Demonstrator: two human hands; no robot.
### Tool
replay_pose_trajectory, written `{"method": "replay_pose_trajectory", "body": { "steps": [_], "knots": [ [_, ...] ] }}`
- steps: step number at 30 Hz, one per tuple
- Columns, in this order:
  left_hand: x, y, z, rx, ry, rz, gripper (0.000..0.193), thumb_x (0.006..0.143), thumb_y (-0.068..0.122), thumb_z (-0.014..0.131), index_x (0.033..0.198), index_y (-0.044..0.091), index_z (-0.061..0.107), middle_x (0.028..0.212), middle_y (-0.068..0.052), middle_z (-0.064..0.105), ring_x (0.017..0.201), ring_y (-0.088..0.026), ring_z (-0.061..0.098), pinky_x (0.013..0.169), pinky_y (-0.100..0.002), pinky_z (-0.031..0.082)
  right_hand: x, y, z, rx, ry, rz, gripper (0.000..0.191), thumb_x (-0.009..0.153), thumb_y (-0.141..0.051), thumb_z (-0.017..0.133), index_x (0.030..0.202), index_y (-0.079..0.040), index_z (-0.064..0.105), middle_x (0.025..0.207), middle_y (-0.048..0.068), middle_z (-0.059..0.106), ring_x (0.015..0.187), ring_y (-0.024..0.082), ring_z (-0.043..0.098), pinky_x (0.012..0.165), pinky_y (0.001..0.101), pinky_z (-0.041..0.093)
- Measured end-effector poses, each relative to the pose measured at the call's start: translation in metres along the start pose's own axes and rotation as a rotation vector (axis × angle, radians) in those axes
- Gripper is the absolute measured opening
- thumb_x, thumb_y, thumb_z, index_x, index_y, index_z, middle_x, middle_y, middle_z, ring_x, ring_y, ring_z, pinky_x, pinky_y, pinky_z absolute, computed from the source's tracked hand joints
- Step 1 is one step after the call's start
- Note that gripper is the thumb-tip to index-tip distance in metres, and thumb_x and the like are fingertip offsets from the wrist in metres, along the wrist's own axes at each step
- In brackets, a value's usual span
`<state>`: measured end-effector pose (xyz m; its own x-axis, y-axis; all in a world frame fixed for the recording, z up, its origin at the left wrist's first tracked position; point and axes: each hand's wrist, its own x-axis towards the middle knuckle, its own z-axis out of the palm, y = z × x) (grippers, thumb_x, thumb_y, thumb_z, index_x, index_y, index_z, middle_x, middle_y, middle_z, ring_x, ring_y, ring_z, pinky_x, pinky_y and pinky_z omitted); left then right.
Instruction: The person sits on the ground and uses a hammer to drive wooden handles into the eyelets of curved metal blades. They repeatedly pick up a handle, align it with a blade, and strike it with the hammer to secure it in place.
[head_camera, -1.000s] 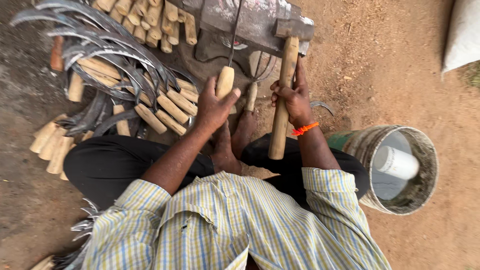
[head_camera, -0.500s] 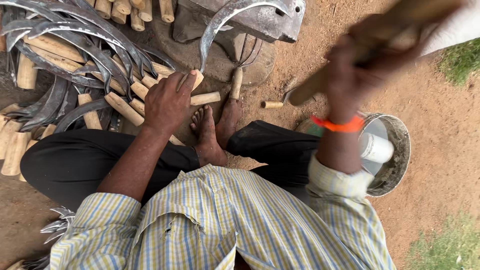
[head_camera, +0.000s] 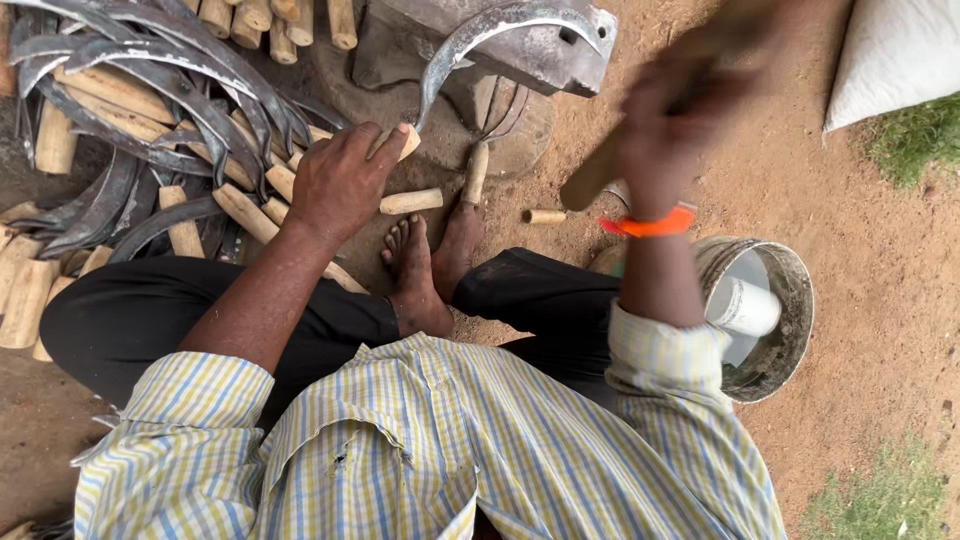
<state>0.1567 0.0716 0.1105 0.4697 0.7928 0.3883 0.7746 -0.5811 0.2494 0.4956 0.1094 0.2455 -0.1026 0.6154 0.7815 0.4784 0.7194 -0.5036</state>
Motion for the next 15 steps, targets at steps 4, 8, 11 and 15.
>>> {"method": "replay_pose_trajectory", "body": {
  "steps": [4,8,11,15],
  "knots": [
    [0.006,0.004,-0.001,0.078,-0.009,0.041,0.047,0.096,0.011,0.07,0.142,0.014,0.063,0.122,-0.013,0.063,0.099,-0.024,0.071,0.077,-0.036,0.063,-0.009,0.001,0.012,-0.337,-0.458,0.154,0.078,0.094,0.021,0.054,0.16,-0.016,0.035,0.116,0.013,0.065,0.089,0.019,0.066,0.076,0.0312,0.061],
    [0.016,0.001,0.003,0.07,-0.195,0.049,0.055,0.091,0.003,0.068,0.145,0.012,0.061,0.124,-0.016,0.065,0.089,-0.023,0.071,0.066,-0.034,0.063,-0.005,-0.006,-0.049,0.141,-0.304,0.358,0.072,0.107,0.023,0.054,0.16,-0.021,0.033,0.105,0.012,0.062,0.083,0.017,0.064,0.07,0.0309,0.062],
    [0.03,-0.003,0.006,0.089,-0.074,0.109,0.052,0.094,0.004,0.068,0.144,0.015,0.06,0.128,-0.011,0.065,0.099,-0.021,0.071,0.074,-0.033,0.063,-0.012,0.0,-0.059,0.192,-0.115,0.27,0.085,0.107,0.021,0.052,0.163,-0.029,0.012,0.113,0.013,0.062,0.086,0.021,0.065,0.07,0.034,0.062],
    [0.041,-0.001,0.006,0.061,-0.142,0.106,0.053,0.097,0.002,0.067,0.148,0.015,0.06,0.114,-0.01,0.065,0.094,-0.021,0.071,0.074,-0.035,0.063,-0.033,0.02,-0.004,0.119,-0.187,0.199,0.091,0.109,0.018,0.059,0.171,-0.031,0.014,0.095,-0.002,0.049,0.072,0.017,0.052,0.063,0.0277,0.053]
  ]
}}
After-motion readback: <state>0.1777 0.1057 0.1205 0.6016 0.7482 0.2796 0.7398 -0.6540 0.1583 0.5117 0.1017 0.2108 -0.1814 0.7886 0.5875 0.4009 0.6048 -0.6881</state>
